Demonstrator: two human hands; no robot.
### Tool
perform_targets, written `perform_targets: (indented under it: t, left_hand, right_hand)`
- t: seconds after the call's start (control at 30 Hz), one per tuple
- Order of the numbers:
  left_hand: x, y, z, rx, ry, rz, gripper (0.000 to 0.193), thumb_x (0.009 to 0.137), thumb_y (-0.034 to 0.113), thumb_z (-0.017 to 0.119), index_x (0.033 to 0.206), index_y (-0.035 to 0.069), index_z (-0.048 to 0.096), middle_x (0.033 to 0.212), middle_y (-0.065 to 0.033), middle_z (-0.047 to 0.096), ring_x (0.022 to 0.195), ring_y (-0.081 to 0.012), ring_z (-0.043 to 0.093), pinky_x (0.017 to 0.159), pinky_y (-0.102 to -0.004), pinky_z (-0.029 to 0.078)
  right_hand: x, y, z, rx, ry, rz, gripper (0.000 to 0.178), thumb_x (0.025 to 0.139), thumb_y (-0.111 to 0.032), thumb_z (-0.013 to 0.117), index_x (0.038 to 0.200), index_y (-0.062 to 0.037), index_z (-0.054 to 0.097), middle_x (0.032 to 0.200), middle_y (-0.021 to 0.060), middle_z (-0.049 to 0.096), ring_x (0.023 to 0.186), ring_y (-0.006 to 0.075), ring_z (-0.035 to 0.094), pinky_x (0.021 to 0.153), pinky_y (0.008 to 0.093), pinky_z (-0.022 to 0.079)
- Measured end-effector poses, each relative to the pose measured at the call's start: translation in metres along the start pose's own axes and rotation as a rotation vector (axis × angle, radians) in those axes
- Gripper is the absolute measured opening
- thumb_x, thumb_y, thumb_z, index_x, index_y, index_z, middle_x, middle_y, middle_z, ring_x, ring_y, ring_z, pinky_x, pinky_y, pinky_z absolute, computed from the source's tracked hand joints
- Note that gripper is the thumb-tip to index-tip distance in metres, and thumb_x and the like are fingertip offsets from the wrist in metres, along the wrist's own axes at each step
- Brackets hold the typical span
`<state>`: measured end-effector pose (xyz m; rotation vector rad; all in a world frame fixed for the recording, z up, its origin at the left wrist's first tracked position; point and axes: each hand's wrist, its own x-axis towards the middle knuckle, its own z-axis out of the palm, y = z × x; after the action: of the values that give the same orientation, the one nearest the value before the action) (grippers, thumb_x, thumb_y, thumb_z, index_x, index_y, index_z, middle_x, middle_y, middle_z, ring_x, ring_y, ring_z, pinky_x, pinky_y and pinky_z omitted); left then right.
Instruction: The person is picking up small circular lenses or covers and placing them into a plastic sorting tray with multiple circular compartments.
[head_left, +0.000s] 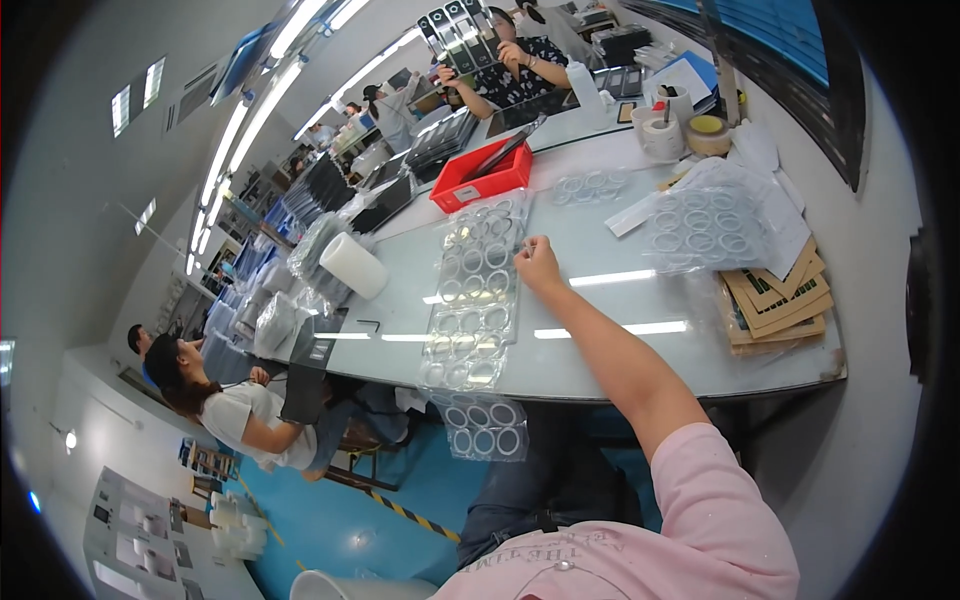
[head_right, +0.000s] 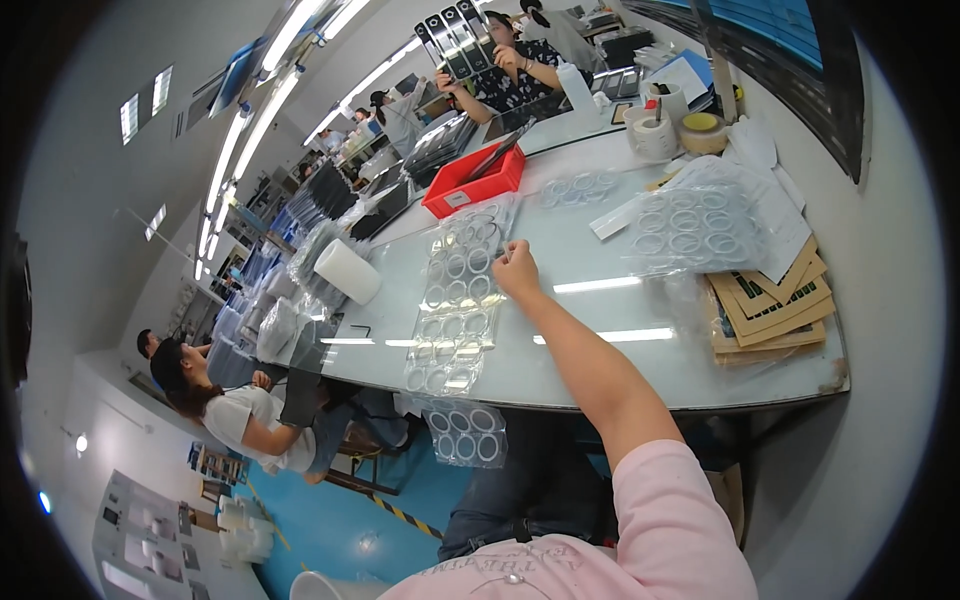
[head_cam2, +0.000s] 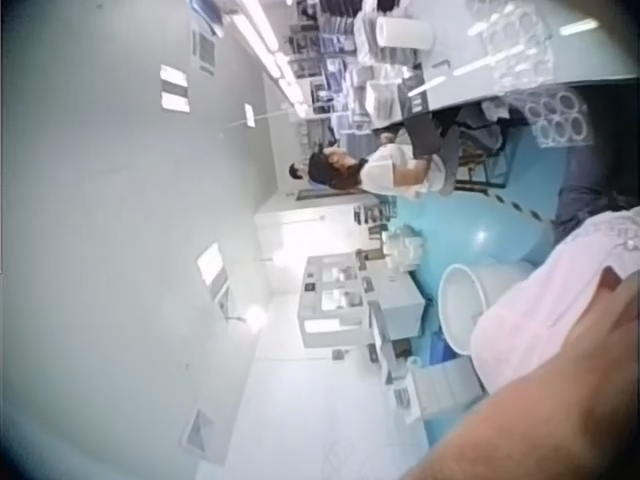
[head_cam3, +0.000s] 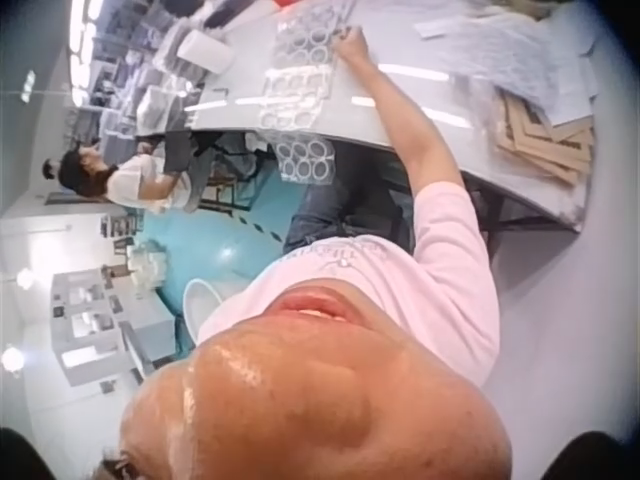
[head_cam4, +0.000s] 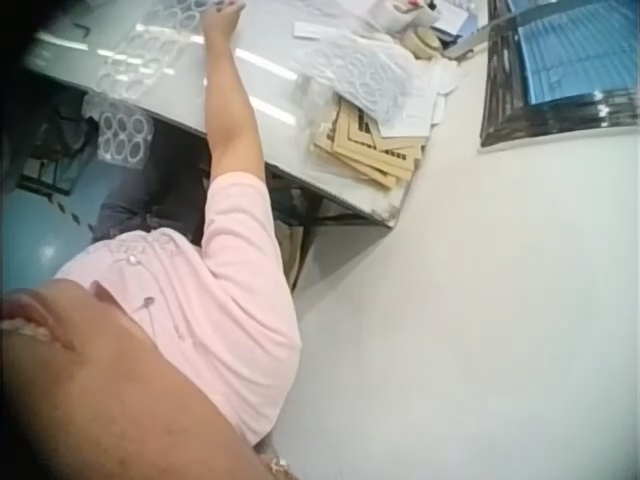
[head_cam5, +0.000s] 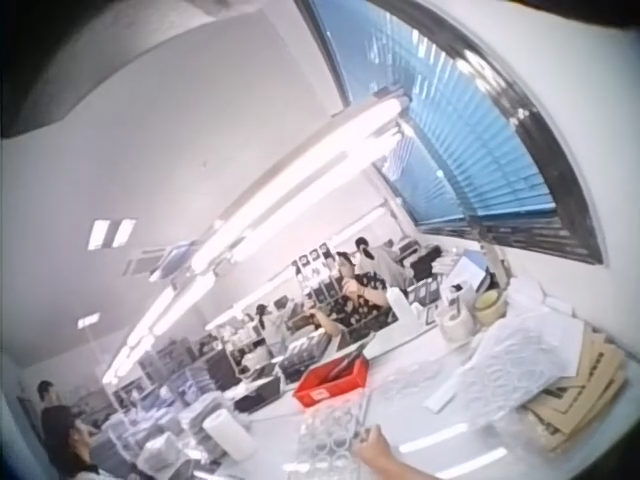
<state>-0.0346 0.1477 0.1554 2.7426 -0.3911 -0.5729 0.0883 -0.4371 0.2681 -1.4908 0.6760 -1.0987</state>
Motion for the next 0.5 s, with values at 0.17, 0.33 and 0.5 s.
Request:
perform_targets:
  t: [0.17,0.33,0.5]
  left_hand:
    - [-0.02,-0.007,0.014,0.052,-0.046,-0.006,0.027,0.09,0.023,0.06,0.104,0.001,0.067,0.099,-0.0135,0.069,0.091,-0.0245,0.066,0.079,-0.0366,0.052]
    - [-0.056,-0.018,0.042,0.075,-0.089,-0.03,0.028,0.09,0.023,0.059,0.105,0.001,0.067,0.099,-0.014,0.069,0.091,-0.0253,0.065,0.079,-0.0372,0.053]
    - [-0.093,-0.024,0.076,0.064,-0.106,-0.067,0.028,0.091,0.023,0.058,0.105,0.001,0.067,0.099,-0.0145,0.069,0.091,-0.0262,0.065,0.079,-0.0377,0.053]
  right_hand:
    - [-0.001,-0.003,0.001,0.044,-0.061,0.009,0.037,0.078,-0.013,0.062,0.108,0.0028,0.048,0.094,0.0244,0.065,0.088,0.0382,0.065,0.079,0.0429,0.051]
    - [0.005,0.004,0.012,-0.025,0.041,-0.086,0.033,0.079,-0.012,0.063,0.107,0.0007,0.051,0.088,0.0155,0.064,0.076,0.0241,0.065,0.071,0.035,0.052]
    - [0.012,0.016,0.009,-0.008,0.026,-0.109,0.036,0.079,-0.012,0.064,0.11,0.0006,0.051,0.085,0.0142,0.063,0.068,0.0212,0.062,0.063,0.0341,0.051]
